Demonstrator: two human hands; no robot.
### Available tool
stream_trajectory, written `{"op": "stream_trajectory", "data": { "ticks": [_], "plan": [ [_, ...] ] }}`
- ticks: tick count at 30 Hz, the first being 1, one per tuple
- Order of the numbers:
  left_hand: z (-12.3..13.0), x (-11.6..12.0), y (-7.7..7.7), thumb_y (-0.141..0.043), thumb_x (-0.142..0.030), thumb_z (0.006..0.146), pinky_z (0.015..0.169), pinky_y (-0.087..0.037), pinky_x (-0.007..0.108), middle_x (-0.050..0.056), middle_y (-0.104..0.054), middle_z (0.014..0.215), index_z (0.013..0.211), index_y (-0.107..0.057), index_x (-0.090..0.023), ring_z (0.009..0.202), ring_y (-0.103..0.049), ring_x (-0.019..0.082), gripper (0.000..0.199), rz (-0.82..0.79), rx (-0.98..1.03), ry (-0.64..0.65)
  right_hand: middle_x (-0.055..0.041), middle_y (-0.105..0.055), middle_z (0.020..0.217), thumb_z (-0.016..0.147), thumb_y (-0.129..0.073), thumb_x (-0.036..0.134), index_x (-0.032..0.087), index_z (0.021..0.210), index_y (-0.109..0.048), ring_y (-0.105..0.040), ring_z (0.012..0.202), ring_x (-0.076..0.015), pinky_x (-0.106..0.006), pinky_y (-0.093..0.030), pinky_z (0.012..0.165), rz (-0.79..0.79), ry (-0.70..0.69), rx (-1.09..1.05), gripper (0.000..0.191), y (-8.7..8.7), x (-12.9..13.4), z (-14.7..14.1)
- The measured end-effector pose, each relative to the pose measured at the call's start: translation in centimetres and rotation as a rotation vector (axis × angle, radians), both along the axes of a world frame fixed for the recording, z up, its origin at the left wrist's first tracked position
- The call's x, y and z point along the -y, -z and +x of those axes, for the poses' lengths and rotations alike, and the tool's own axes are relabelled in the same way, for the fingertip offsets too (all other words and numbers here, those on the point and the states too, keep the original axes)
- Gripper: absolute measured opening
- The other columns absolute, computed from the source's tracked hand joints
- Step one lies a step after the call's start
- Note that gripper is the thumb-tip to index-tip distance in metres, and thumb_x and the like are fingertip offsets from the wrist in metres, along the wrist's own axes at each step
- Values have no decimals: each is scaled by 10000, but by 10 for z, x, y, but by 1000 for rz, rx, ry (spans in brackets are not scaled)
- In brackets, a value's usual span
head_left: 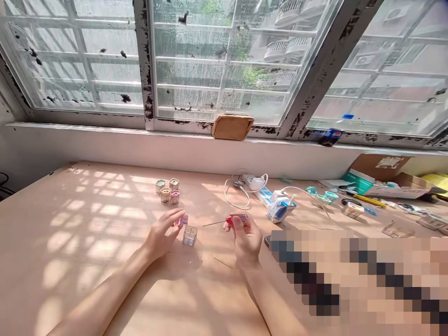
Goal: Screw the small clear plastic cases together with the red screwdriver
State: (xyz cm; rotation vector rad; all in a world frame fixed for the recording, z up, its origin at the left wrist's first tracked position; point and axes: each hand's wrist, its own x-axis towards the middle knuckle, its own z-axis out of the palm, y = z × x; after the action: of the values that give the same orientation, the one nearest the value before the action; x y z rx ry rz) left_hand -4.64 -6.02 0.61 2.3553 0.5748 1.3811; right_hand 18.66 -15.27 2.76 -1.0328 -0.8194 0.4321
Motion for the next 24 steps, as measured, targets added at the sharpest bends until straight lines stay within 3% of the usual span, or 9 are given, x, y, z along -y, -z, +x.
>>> {"op": "stream_trajectory", "data": {
  "ticks": [6,24],
  "plan": [
    [-1,0,4,-490,-50,968,965,-602,346,132,-627,1400,1430,-536,-261,1261,-639,224,510,39,-23,34,-49,-743,732,878,-731,530,172,918,-716,-676,550,-183,-356,-602,587,-9,-35,120,361,-1,10,-27],
    [-1,-2,4,-507,-104,999,1031,-587,347,112,-654,1354,1432,-530,-258,1249,-649,200,461,82,-110,62,-39,-751,763,888,-713,540,185,924,-701,-708,588,-184,-354,-636,618,-75,-105,120,356,4,9,-29]
  ]
}}
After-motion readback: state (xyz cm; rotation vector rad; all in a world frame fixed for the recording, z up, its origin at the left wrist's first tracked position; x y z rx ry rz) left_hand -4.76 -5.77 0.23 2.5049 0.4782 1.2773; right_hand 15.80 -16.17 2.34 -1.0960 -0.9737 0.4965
